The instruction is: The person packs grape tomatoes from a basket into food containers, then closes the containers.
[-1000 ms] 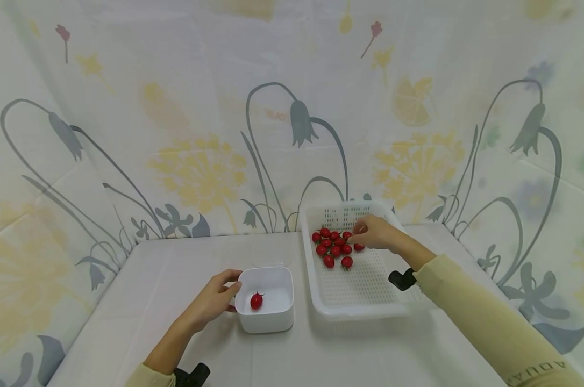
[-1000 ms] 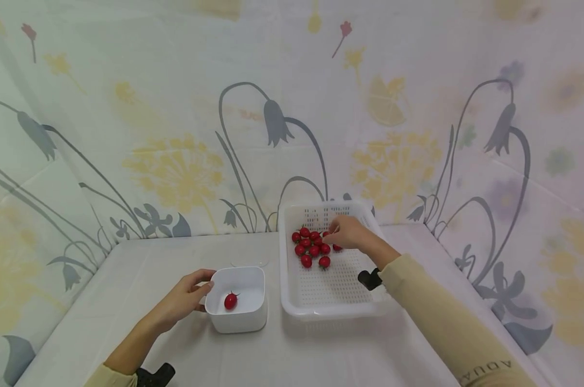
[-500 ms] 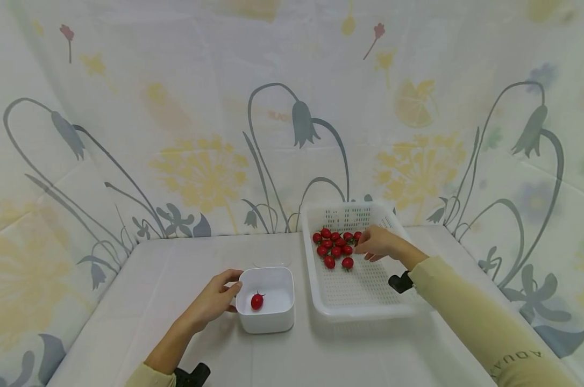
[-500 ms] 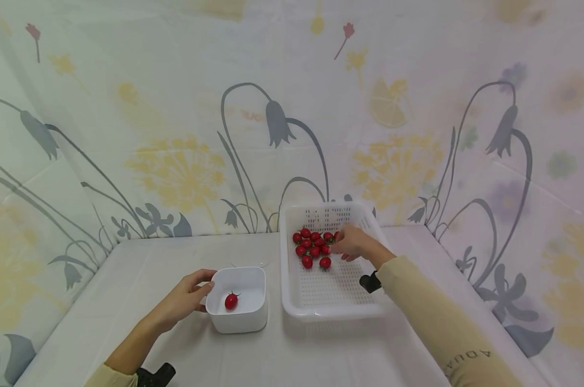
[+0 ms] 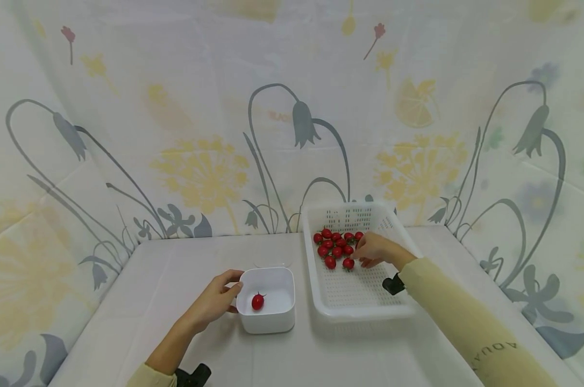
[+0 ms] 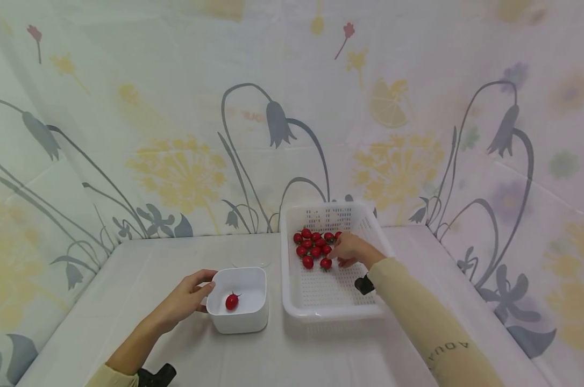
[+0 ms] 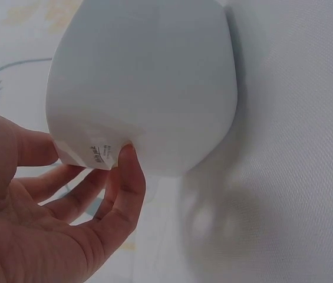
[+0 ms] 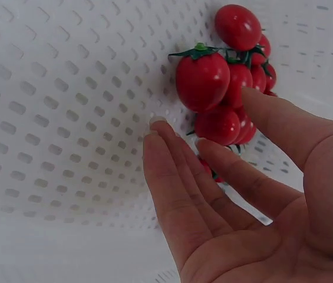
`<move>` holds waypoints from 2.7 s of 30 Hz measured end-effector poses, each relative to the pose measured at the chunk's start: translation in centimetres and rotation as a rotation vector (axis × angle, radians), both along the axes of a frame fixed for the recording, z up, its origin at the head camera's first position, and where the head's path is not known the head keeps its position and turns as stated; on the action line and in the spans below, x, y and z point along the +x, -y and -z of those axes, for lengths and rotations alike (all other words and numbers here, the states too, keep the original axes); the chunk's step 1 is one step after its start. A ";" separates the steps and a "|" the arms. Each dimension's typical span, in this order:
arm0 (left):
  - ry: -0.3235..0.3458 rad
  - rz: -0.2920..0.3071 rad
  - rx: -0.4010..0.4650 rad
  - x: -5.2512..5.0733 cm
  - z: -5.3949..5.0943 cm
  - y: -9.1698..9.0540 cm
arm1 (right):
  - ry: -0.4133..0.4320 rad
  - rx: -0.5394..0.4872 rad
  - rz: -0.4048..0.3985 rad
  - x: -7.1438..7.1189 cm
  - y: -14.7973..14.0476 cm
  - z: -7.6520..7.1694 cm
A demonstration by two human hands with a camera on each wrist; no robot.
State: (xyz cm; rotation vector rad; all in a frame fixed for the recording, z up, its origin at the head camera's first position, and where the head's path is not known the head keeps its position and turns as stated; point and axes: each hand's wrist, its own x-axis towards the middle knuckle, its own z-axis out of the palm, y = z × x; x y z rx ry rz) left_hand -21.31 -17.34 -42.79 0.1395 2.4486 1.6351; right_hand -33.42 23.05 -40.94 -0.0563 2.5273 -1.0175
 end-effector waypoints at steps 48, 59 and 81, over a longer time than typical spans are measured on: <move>-0.003 0.036 -0.011 0.1 -0.3 0.0 | 0.088 -0.275 -0.093 0.2 -0.1 -0.3; -0.002 0.032 -0.013 0.0 -0.2 0.1 | 0.092 -0.380 -0.109 0.6 -0.8 -2.2; 0.004 0.044 -0.012 0.1 -0.4 0.2 | 0.044 -0.342 -0.142 2.1 -1.0 -5.3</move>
